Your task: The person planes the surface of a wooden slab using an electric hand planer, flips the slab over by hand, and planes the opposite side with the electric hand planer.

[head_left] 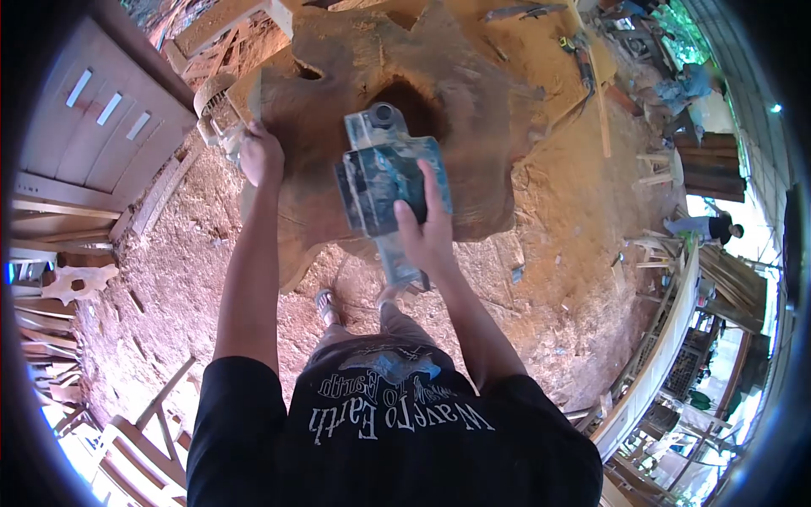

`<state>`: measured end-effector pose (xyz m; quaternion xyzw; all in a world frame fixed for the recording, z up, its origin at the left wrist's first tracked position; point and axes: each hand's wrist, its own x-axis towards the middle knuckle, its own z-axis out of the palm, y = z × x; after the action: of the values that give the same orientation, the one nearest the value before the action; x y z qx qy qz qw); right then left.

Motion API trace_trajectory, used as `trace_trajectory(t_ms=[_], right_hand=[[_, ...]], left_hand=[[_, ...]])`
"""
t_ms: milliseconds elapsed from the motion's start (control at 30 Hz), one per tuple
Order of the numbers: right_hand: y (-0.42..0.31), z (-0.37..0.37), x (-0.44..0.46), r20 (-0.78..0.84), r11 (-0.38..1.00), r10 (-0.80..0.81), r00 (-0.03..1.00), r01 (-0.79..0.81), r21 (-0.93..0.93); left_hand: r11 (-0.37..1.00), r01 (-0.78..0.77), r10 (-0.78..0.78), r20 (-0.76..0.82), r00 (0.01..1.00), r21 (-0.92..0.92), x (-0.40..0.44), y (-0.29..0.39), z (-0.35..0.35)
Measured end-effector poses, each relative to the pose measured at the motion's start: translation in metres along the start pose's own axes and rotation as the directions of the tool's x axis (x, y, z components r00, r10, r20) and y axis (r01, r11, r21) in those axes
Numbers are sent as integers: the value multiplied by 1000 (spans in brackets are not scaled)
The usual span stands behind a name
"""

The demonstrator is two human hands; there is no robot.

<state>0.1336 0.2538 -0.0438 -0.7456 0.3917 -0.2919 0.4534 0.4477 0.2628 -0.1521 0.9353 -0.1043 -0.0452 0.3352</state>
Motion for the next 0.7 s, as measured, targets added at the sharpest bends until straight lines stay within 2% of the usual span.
trace_trajectory(t_ms=[67, 133, 200, 300, 400, 500, 567, 633, 667, 700], right_hand=[[-8, 4, 9, 25, 996, 25, 999, -27, 80], [6, 11, 24, -10, 991, -117, 993, 118, 61], [8, 7, 48, 22, 976, -210, 977, 208, 71], [0, -5, 76, 155, 990, -121, 980, 107, 95], [17, -5, 64, 82, 947, -306, 949, 294, 127], [16, -40, 6, 78, 972, -233, 969, 231, 43], [26, -66, -44, 57, 984, -108, 993, 115, -134], [27, -89, -98, -33, 963, 190, 981, -193, -188], [29, -99, -119, -127, 931, 227, 966, -253, -261], [42, -109, -141, -213, 945, 147, 966, -201, -258]], left_hand=[[999, -16, 15, -50, 999, -27, -2, 2, -3], [999, -29, 30, -62, 998, 14, 6, -5, 3], [997, -35, 39, -70, 997, 67, 12, -11, 10], [991, -72, 79, -63, 995, 112, 11, -9, 5], [984, -90, 102, -70, 992, 150, 0, 1, -3], [975, -94, 108, -60, 992, 200, -2, 6, -6], [972, -108, 124, -65, 990, 207, 10, -7, 5], [968, -114, 123, -26, 992, 224, 10, -7, 7], [966, -112, 118, -11, 993, 234, 9, -8, 5], [950, -105, 115, -17, 993, 293, 4, -3, 3]])
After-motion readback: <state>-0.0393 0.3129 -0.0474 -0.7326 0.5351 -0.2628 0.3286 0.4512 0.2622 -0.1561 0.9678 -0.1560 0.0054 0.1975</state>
